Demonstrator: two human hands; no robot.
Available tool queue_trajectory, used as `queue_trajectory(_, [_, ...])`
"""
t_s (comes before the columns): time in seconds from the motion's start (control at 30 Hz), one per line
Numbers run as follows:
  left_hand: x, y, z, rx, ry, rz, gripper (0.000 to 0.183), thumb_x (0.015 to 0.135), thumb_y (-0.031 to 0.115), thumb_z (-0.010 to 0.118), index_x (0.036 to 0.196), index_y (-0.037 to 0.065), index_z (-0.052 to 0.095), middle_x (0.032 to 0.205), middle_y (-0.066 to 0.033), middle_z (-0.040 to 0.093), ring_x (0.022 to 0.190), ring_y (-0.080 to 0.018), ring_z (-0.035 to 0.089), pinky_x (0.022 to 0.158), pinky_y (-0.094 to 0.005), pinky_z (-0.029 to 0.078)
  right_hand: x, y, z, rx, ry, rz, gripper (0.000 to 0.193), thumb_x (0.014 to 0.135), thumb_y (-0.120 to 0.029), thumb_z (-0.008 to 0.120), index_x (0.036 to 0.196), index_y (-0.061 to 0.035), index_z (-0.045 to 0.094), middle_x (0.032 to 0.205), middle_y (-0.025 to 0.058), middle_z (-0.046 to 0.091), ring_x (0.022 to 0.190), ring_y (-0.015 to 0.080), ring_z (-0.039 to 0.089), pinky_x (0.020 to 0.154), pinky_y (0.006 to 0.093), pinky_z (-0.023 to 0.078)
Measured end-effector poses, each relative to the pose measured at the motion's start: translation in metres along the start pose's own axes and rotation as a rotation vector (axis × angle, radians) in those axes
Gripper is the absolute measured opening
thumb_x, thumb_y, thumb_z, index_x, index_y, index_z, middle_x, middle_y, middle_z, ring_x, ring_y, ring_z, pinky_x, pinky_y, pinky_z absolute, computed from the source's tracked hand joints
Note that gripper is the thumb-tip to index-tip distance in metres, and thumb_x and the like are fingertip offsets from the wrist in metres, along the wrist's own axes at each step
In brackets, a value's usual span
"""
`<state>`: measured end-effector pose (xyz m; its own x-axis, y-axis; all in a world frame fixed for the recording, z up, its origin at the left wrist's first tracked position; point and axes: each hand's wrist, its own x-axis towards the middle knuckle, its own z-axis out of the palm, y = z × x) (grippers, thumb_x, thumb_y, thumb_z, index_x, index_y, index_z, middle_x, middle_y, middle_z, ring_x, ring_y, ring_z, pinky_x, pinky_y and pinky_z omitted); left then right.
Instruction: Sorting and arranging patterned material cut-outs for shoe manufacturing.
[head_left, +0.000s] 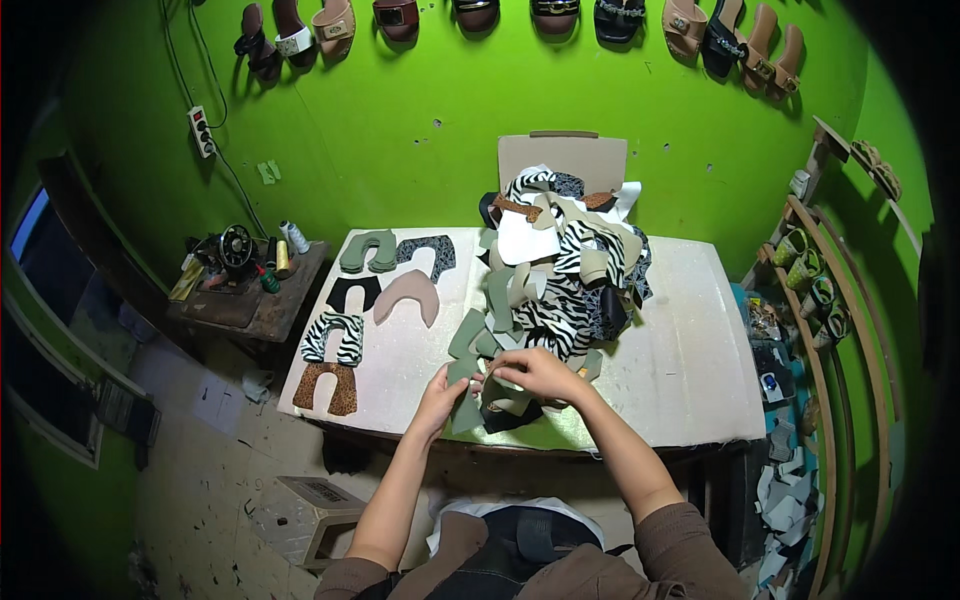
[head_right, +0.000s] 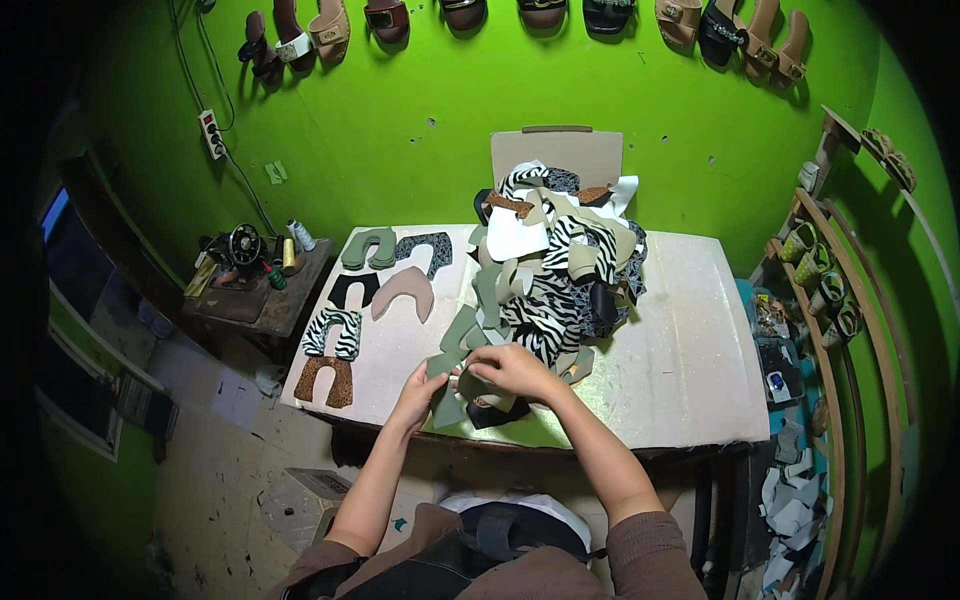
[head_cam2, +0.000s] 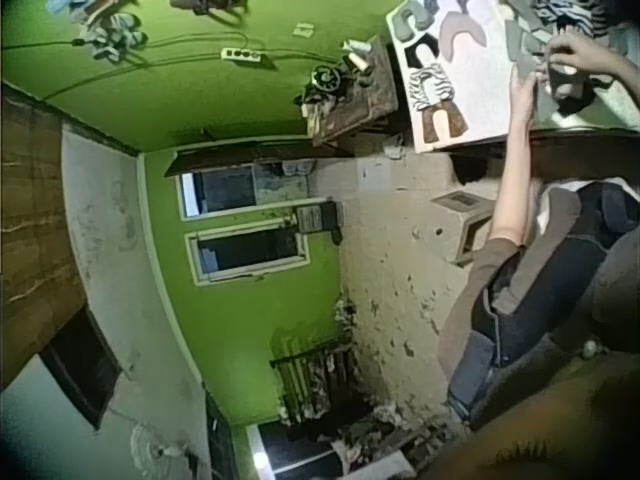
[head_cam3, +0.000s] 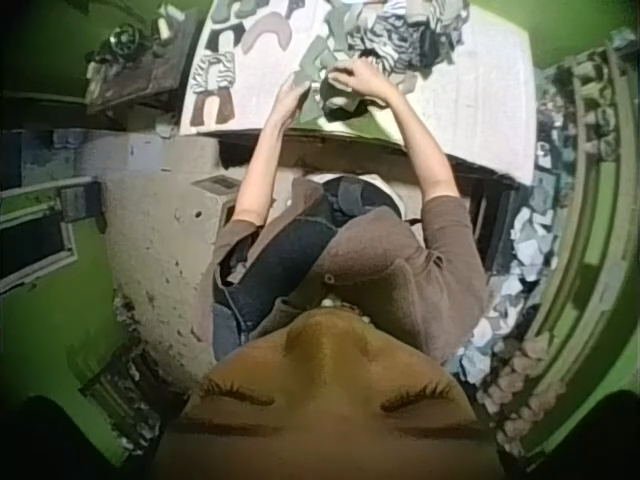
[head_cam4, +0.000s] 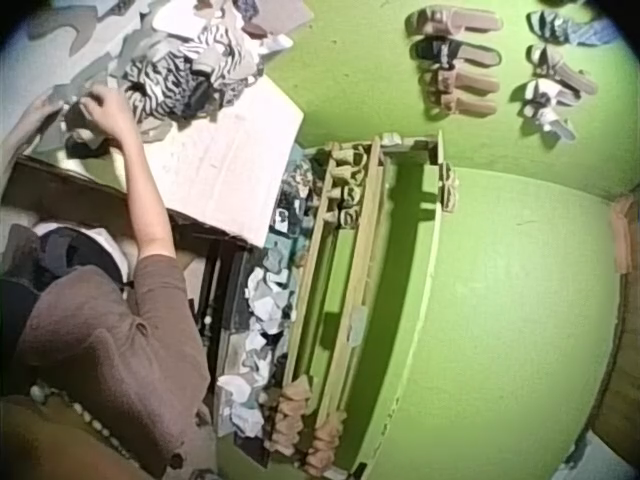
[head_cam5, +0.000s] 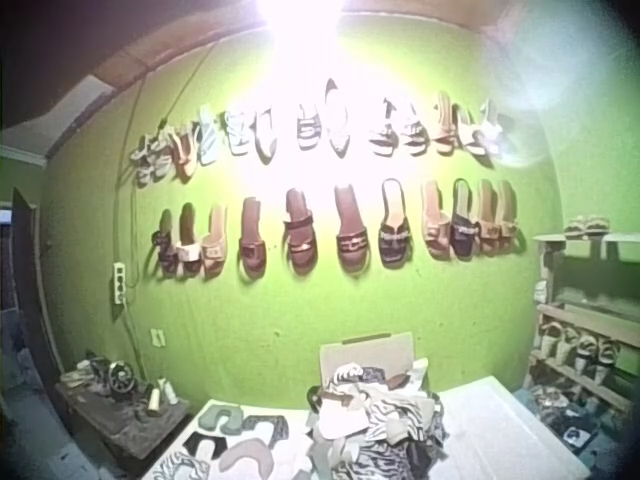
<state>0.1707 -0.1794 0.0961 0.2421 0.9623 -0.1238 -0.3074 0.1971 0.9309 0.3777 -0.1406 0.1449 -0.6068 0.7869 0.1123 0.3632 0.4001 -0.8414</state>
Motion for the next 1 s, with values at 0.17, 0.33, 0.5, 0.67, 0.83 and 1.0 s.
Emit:
queue_trajectory(0.17, [0.01, -0.005, -0.006, 0.004, 0.062, 0.004, 0.022, 0.093, 0.008, 0.043, 0.114, 0.002, 0.044, 0.105, -0.0107, 0.057, 0.091, -0.0199, 0.06, 0.078, -0.0312, 0.051, -0.005, -0.026, -0.006, 0.074, -0.198, -0.083, 0.025, 0.085, -0.024, 0.059, 0.1, -0.0045, 0.063, 0.09, 0.0107, 0.066, 0.081, 0.019, 0.062, 0.077, 0.0294, 0.046])
queue_trajectory(0.33, [0.013, 0.003, 0.007, -0.08, 0.056, -0.031, 0.026, 0.095, 0.016, 0.041, 0.117, 0.003, 0.046, 0.104, -0.0096, 0.058, 0.089, -0.0163, 0.059, 0.079, -0.0299, 0.049, 0.003, -0.017, -0.002, 0.192, -0.177, -0.107, 0.026, 0.086, -0.025, 0.058, 0.1, -0.0038, 0.062, 0.085, 0.0097, 0.065, 0.082, 0.0163, 0.06, 0.078, 0.0283, 0.045])
queue_trajectory(0.5, [0.012, 0.002, 0.01, -0.236, -0.135, -0.089, 0.035, 0.098, 0.027, 0.034, 0.122, 0.003, 0.043, 0.106, -0.011, 0.057, 0.092, -0.0181, 0.059, 0.081, -0.0314, 0.049, 0.013, 0.008, 0.005, 0.175, 0.057, 0.106, 0.026, 0.086, -0.025, 0.058, 0.094, -0.0014, 0.062, 0.076, 0.0094, 0.064, 0.071, 0.0146, 0.06, 0.069, 0.027, 0.046])
queue_trajectory(0.67, [0.005, 0.004, 0.014, -0.04, -0.098, -0.029, 0.037, 0.092, 0.028, 0.048, 0.12, 0.003, 0.044, 0.102, -0.0071, 0.056, 0.084, -0.013, 0.058, 0.078, -0.0276, 0.047, 0.012, 0.021, 0.018, 0.111, 0.209, 0.066, 0.027, 0.082, -0.024, 0.06, 0.098, -0.0022, 0.059, 0.087, 0.0145, 0.063, 0.079, 0.0226, 0.06, 0.071, 0.031, 0.045])
queue_trajectory(0.83, [0.009, 0.001, 0.002, 0.203, -0.163, 0.008, 0.045, 0.083, 0.02, 0.063, 0.121, 0.004, 0.044, 0.103, -0.0055, 0.056, 0.084, -0.0103, 0.056, 0.079, -0.0262, 0.046, 0.02, 0.011, 0.019, -0.005, 0.139, 0.16, 0.029, 0.079, -0.027, 0.061, 0.093, -0.0013, 0.059, 0.077, 0.0153, 0.062, 0.071, 0.0256, 0.06, 0.065, 0.0345, 0.045])
queue_trajectory(1.0, [0.025, -0.004, -0.013, 0.362, -0.078, 0.183, 0.037, 0.089, 0.017, 0.054, 0.122, 0.002, 0.044, 0.094, -0.0028, 0.057, 0.075, -0.0074, 0.053, 0.07, -0.0209, 0.045, 0.046, 0.006, 0.026, -0.1, 0.142, 0.131, 0.028, 0.078, -0.027, 0.061, 0.09, -0.0017, 0.06, 0.064, 0.0131, 0.057, 0.06, 0.0239, 0.056, 0.057, 0.0344, 0.043])
